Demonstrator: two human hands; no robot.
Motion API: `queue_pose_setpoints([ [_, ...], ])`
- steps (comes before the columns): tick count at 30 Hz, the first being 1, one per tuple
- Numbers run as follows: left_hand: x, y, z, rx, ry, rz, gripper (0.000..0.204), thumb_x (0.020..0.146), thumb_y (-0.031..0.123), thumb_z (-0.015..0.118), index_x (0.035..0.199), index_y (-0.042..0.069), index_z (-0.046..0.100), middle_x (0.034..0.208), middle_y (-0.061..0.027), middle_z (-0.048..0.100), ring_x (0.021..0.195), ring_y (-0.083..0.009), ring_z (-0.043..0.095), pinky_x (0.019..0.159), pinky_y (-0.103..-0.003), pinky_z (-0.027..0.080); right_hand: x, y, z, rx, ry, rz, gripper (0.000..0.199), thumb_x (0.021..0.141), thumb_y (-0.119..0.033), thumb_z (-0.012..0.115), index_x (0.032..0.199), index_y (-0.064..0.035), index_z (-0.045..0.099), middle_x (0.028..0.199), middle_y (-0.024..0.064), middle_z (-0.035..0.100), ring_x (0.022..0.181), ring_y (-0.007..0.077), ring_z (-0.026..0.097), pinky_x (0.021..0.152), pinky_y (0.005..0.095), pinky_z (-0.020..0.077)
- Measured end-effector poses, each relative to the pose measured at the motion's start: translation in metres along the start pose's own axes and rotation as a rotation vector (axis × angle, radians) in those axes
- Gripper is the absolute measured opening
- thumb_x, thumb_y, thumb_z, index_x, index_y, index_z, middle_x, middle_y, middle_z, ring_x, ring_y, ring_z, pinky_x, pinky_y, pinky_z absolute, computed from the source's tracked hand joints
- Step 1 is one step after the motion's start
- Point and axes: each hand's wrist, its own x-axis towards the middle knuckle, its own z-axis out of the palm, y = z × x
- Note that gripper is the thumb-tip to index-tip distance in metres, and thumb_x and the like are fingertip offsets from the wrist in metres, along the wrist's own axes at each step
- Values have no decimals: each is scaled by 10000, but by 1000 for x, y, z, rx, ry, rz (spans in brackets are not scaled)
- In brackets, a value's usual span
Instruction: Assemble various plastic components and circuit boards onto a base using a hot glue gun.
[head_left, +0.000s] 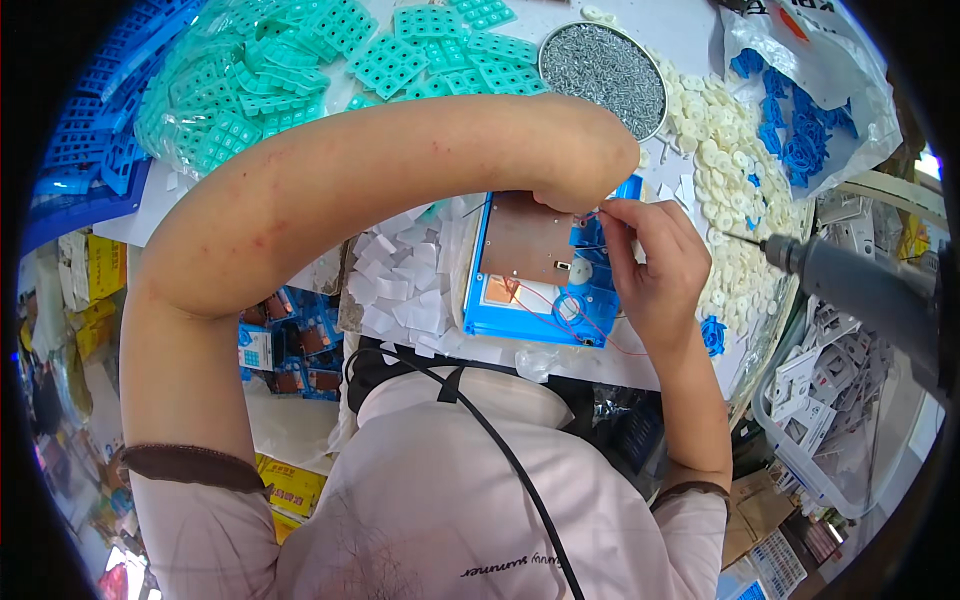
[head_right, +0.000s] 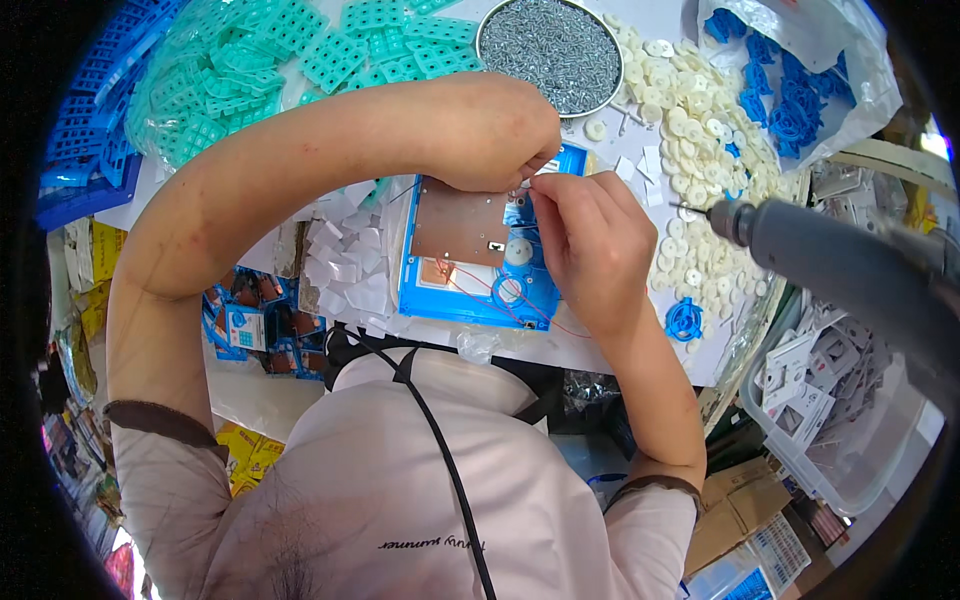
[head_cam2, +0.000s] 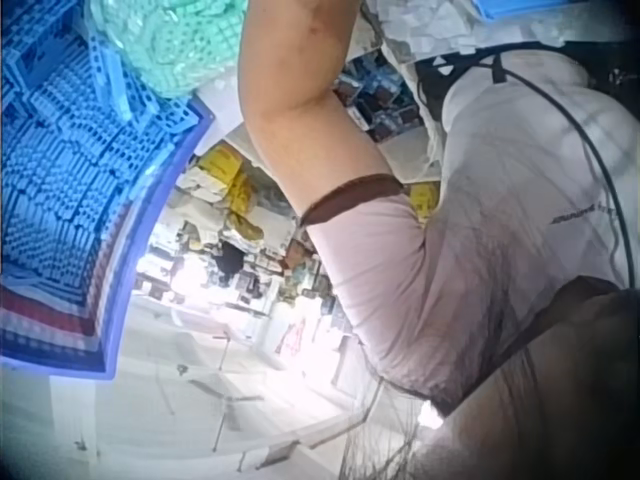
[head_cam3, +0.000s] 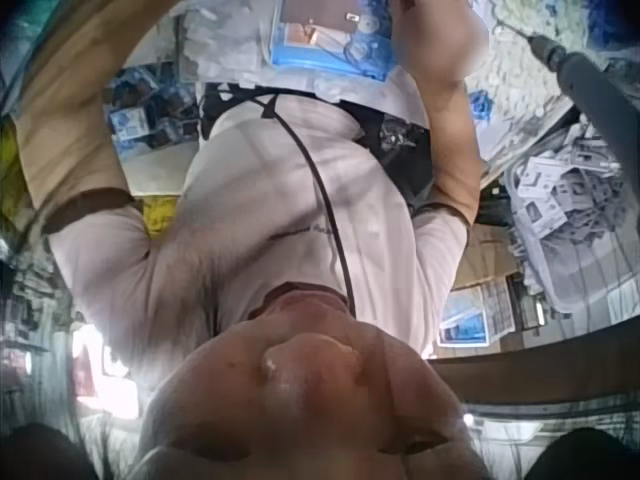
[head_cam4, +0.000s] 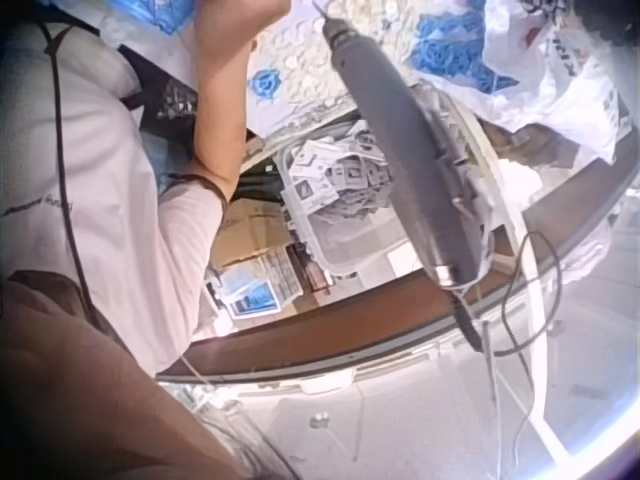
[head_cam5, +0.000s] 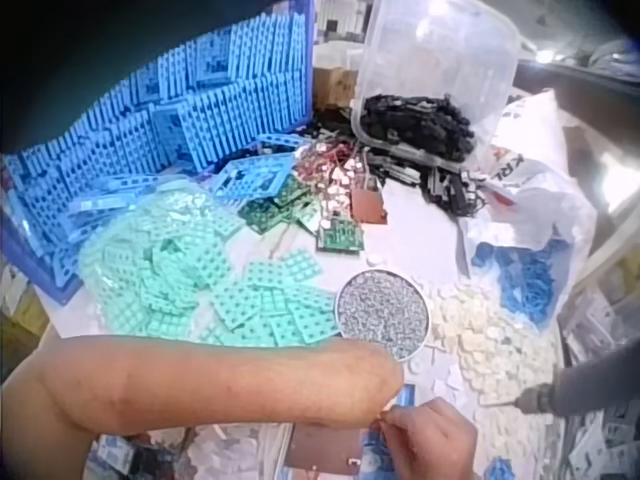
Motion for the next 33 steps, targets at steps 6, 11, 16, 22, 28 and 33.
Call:
queue_pose_setpoints([
  [6,-3,0,1,-7,22,-4,116,788,114,676,851,67,760,850,-161,736,836,-355,715,731,-468,563,7,-7,-5,-26,-75,-22,169,734,22,794,869,-41,713,950,78,697,843,294,589,705,380,501],
  [11,-2,1,-1,-19,23,16,130,786,119,673,865,68,764,850,-165,737,829,-362,715,733,-472,564,8,-7,-2,-5,-147,109,180,745,14,804,895,-55,732,965,65,647,917,280,544,793,384,461],
  [16,-4,0,-1,-31,39,23,140,789,116,667,874,64,765,850,-169,737,837,-360,718,736,-471,566,9,-5,-6,-24,-228,109,189,754,-2,797,928,-60,749,977,69,656,918,287,550,793,395,473],
  [22,-3,2,0,9,1,-19,144,792,108,659,879,65,765,867,-164,739,855,-356,720,742,-465,568,7,-21,-23,-176,-367,-55,265,757,-79,764,1020,-45,757,1062,52,653,968,295,566,797,428,471],
  [28,1,2,-2,49,-24,-1,128,771,82,672,861,68,762,856,-161,737,840,-355,717,737,-461,568,6,-23,-26,-130,-452,13,313,777,-74,745,1086,-26,753,1145,86,652,1020,299,577,806,413,500],
  [33,0,3,-4,38,-14,-1,116,782,94,664,840,55,756,819,-170,726,809,-357,712,716,-461,562,-3,-15,-24,-42,-304,-17,253,782,-64,737,1032,-27,756,1084,85,669,968,299,596,803,392,534],
])
